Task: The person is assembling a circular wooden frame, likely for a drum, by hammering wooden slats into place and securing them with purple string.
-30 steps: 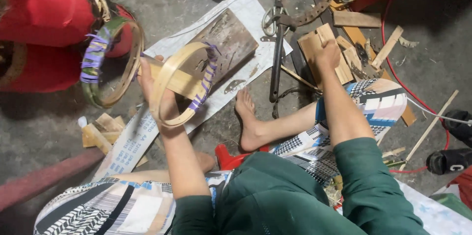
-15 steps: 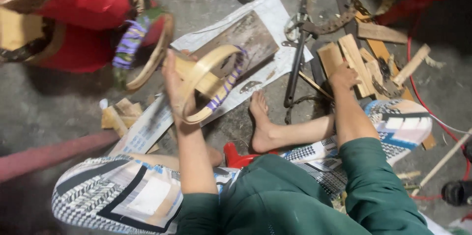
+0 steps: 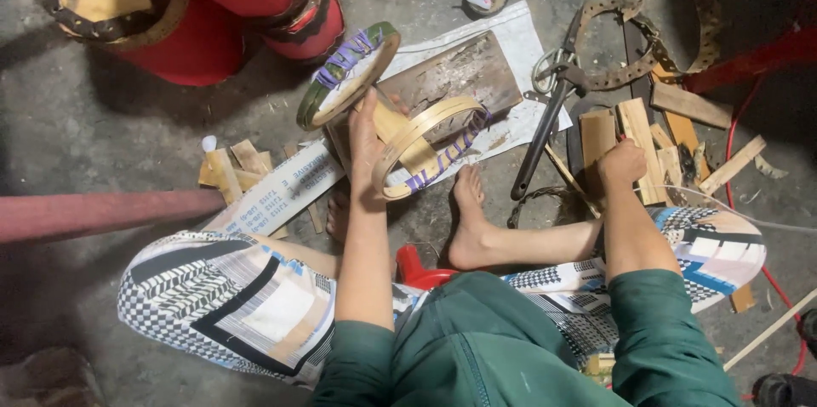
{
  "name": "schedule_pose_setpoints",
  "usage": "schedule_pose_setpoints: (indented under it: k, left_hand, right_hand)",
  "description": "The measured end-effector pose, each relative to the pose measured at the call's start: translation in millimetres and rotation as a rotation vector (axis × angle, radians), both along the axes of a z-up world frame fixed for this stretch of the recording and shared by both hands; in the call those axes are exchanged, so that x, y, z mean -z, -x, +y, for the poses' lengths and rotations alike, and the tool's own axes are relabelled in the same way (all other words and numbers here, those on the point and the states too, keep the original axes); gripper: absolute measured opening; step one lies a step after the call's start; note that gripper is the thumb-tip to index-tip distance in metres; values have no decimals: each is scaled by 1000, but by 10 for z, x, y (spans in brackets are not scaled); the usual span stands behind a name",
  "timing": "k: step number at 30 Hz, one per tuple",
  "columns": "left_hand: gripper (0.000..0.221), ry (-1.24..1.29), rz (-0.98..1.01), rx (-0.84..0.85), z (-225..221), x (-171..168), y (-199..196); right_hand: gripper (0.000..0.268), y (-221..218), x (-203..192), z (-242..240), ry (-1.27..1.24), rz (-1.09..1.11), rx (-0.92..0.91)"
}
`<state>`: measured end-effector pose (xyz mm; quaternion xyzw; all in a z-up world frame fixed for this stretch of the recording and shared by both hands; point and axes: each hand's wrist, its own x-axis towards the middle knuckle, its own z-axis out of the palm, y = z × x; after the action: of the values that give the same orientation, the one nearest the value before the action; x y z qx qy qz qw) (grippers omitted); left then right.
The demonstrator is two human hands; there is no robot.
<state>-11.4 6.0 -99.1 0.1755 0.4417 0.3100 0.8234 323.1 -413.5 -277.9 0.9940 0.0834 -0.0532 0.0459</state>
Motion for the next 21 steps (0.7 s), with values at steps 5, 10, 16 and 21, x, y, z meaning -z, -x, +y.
schedule_pose_setpoints:
  k: [5, 10, 16, 21]
  left_hand:
    - [35, 30, 18, -57, -63, -337, 119]
    - [36, -2, 24, -46, -71, -479, 186]
    - [32, -55, 44, 51, -30, -377, 195]
    - [23, -43, -23, 61, 94, 343, 185]
  right_hand:
    - [13, 98, -201, 167, -29, -86, 13]
    - [33, 2, -380, 361, -137, -120, 89]
    - [16, 225, -1069, 1262, -870, -234, -126]
    - [23, 794, -1526, 2017, -1304, 667, 69]
